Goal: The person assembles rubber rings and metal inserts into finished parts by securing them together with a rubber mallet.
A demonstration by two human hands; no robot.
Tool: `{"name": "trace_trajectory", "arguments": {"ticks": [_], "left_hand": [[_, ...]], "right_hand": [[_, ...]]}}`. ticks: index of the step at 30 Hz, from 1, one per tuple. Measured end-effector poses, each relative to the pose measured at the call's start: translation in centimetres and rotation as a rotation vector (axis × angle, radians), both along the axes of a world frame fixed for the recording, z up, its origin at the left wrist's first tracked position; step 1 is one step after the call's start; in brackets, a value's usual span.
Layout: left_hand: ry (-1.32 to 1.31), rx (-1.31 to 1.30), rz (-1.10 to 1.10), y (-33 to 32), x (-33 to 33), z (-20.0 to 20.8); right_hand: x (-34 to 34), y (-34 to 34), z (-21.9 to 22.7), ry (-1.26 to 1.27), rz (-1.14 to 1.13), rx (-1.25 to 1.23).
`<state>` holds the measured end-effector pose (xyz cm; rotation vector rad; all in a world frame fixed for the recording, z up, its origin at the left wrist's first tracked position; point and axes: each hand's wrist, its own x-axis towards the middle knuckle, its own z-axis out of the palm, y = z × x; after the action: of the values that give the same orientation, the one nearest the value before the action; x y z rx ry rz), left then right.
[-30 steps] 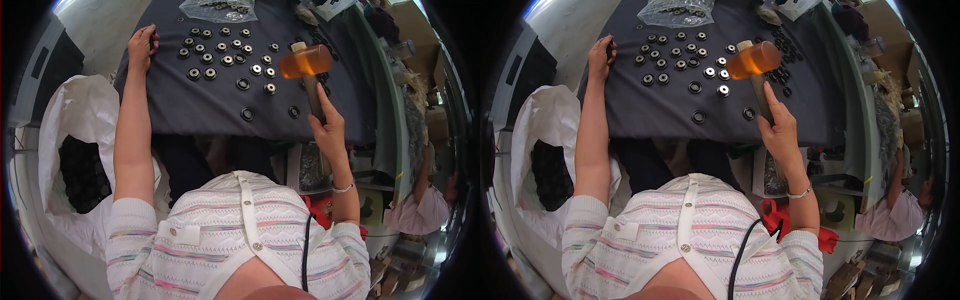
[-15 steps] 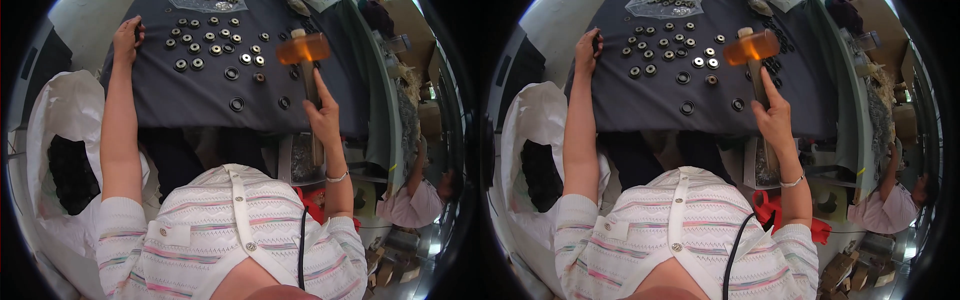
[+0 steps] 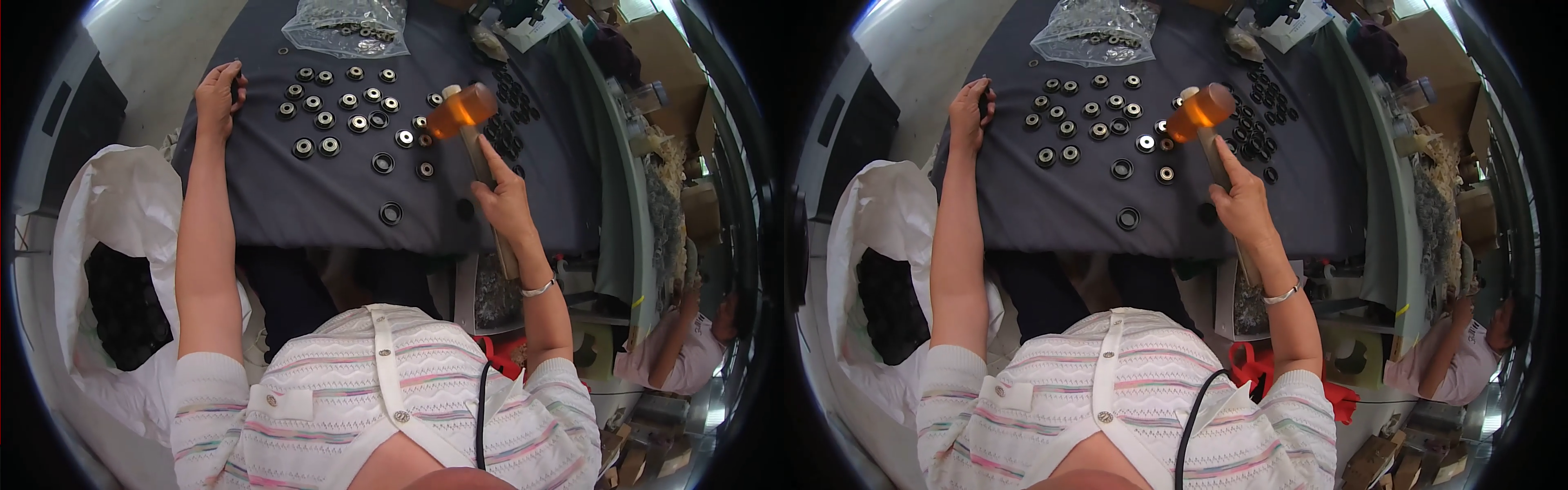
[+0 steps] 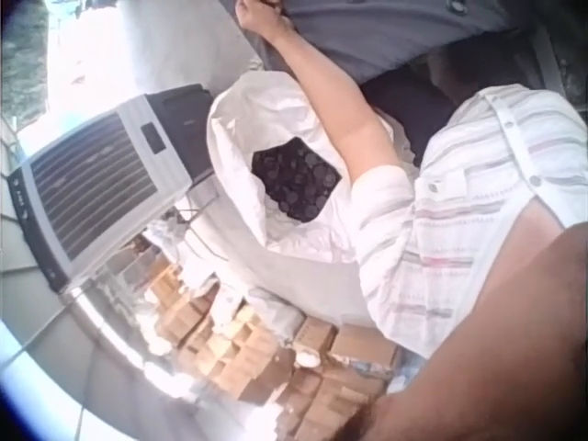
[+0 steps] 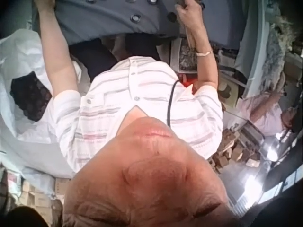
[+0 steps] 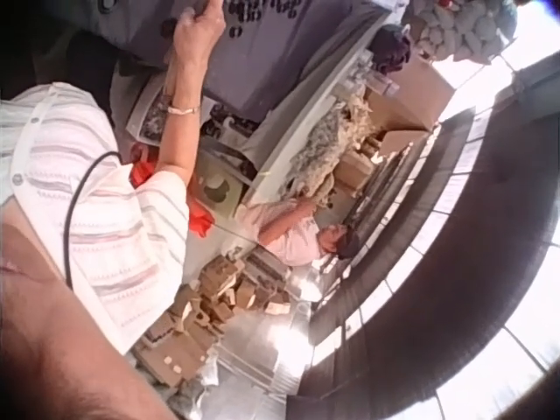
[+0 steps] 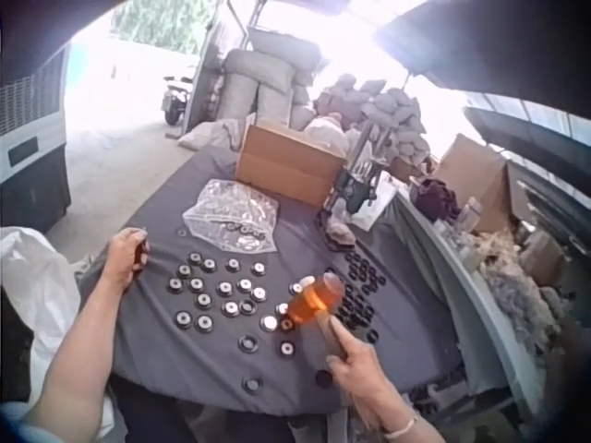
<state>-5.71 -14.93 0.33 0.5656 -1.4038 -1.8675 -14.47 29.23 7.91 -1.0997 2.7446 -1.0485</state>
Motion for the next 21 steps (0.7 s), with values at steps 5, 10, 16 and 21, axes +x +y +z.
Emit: {"name": "trace_trajectory", "arguments": {"ticks": [5,10,16,21], "left_hand": [[0.043,0.001,-0.033,-0.5,-0.2,0.0],[0.011,0.019,-0.003,-0.1,-0.5,-0.4],[0.025,0.018,-0.003,-0.5,0.0,-0.4],[0.021,0.014,0.004,-0.3,-0.7,0.0]], "right_hand": [[-1.3,-1.7,0.4,0.186,0.045,0.064],[-2.3,-2.4,-0.4,0.100,-0.017,0.239],[-4.1,-2.5,2.6,0.065,-0.089,-0.107],[-6.8,-3.6,-0.2,0.117,-0.104,0.302]]}}
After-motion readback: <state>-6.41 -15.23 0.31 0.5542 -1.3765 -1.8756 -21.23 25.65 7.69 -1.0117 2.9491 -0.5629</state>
